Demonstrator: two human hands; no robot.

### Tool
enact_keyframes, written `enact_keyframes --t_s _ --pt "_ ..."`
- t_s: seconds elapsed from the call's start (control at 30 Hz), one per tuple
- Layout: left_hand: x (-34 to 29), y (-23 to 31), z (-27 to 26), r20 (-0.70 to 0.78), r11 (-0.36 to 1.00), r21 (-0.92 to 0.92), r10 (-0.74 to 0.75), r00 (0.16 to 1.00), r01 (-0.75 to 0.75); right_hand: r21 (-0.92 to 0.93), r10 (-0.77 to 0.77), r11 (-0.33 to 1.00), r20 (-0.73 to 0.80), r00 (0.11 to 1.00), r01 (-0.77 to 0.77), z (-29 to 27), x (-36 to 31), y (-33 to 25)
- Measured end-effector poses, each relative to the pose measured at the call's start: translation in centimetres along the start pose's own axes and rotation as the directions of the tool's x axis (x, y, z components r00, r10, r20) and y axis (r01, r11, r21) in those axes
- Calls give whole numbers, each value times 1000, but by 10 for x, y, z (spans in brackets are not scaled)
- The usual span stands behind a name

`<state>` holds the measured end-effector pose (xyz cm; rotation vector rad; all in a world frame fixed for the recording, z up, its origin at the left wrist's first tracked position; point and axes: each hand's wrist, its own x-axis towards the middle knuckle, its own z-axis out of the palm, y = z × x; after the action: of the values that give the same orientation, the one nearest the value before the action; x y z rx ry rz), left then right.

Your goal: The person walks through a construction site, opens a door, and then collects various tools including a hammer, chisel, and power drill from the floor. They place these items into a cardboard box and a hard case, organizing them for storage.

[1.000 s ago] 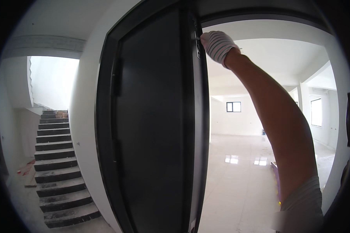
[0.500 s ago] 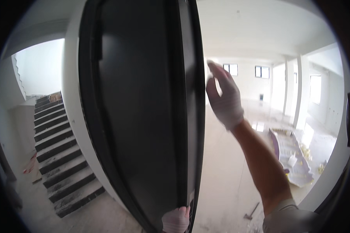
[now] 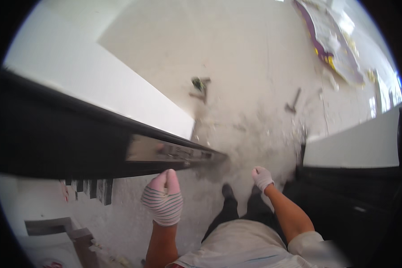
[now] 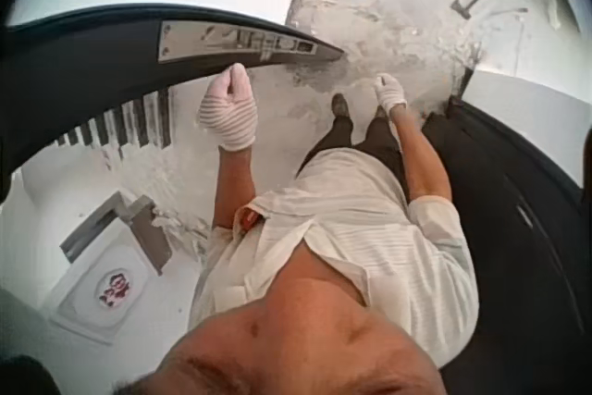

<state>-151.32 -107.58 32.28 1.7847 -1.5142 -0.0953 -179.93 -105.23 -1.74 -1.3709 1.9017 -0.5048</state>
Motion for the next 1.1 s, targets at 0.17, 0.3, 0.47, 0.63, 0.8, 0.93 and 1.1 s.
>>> enact_keyframes --t_s 0.17,0.3,0.47,0.63,0.8,0.93,1.1 --pt "-111 -79 62 374 974 197 -179 910 111 14 221 973 218 951 -229 64 -35 93" --pt "-249 -175 134 618 893 327 -450 644 310 -48 265 963 327 907 -265 119 -33 158" --pt "-256 -209 173 762 810 438 -565 317 390 10 320 938 360 877 -346 117 51 113" --pt "-294 -238 236 749 600 490 -661 46 633 30 355 912 437 826 -408 192 104 147" --pt "-332 -275 286 713 533 544 -701 -22 648 50 369 883 540 757 -466 270 155 179" --pt "-349 -294 307 672 502 559 -740 -7 659 69 390 853 572 721 -517 328 181 203" --pt "-364 -313 328 660 552 552 -747 76 624 154 392 809 578 716 -567 396 204 230"
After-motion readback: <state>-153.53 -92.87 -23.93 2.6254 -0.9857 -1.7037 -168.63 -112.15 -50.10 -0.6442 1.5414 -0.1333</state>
